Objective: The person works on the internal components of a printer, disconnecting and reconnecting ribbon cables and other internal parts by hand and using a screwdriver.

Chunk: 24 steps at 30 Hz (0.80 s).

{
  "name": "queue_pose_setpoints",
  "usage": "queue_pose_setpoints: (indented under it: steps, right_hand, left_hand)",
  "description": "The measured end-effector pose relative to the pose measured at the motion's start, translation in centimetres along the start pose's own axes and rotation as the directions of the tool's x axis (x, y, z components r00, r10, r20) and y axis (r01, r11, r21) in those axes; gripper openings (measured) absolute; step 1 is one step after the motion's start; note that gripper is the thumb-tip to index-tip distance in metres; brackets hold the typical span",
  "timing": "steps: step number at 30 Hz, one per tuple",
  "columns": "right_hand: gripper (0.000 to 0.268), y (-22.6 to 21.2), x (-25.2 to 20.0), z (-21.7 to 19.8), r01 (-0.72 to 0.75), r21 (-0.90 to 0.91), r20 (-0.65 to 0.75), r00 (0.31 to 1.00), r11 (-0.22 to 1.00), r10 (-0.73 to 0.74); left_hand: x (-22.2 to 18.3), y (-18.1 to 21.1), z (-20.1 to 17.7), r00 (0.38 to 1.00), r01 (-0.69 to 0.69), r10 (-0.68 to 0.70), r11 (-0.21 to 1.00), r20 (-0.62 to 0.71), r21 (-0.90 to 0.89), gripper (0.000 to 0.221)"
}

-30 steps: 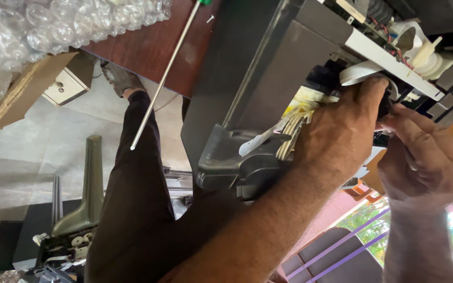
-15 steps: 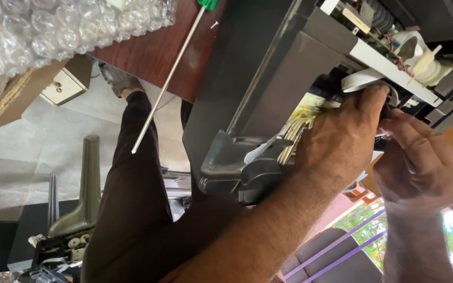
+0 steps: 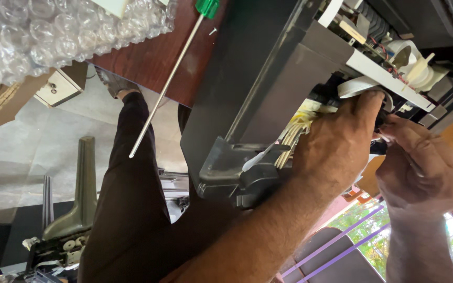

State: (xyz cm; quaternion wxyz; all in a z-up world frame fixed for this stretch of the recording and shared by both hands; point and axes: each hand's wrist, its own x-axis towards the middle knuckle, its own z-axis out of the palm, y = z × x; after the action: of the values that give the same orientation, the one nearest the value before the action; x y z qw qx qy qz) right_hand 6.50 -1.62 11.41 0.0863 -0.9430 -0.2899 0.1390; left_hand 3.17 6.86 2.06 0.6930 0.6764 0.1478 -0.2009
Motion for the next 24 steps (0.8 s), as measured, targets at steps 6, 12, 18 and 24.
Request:
queue_pose_setpoints:
  steps: [6, 12, 18, 24]
  right_hand:
    - [0.017, 0.0, 0.1, 0.2, 0.07, -0.202, -0.006, 0.997, 0.977, -0.073]
    - [0.018, 0.9, -0.1, 1.0, 0.146, -0.336, -0.04, 0.985, 0.93, -0.169]
    - [0.016, 0.3, -0.6, 1.3, 0.089, -0.402, -0.044, 0.992, 0.911, -0.116]
    - [0.019, 0.6, -0.3, 2.0, 0.139, -0.387, -0.104, 0.976, 0.912, -0.193]
  left_hand:
    - [-0.1, 0.0, -0.4, 0.997, -0.044, 0.042, 0.999, -0.067, -0.025, 0.039]
    - [0.3, 0.3, -0.7, 1.0, 0.01, -0.01, 1.0, -0.005, -0.013, 0.04]
    - [0.2, 0.2, -0.6, 1.0, 0.016, -0.016, 1.0, 0.009, -0.012, 0.041]
    - [0.1, 0.0, -0.4, 1.0, -0.015, 0.015, 1.0, 0.0, 0.019, 0.041]
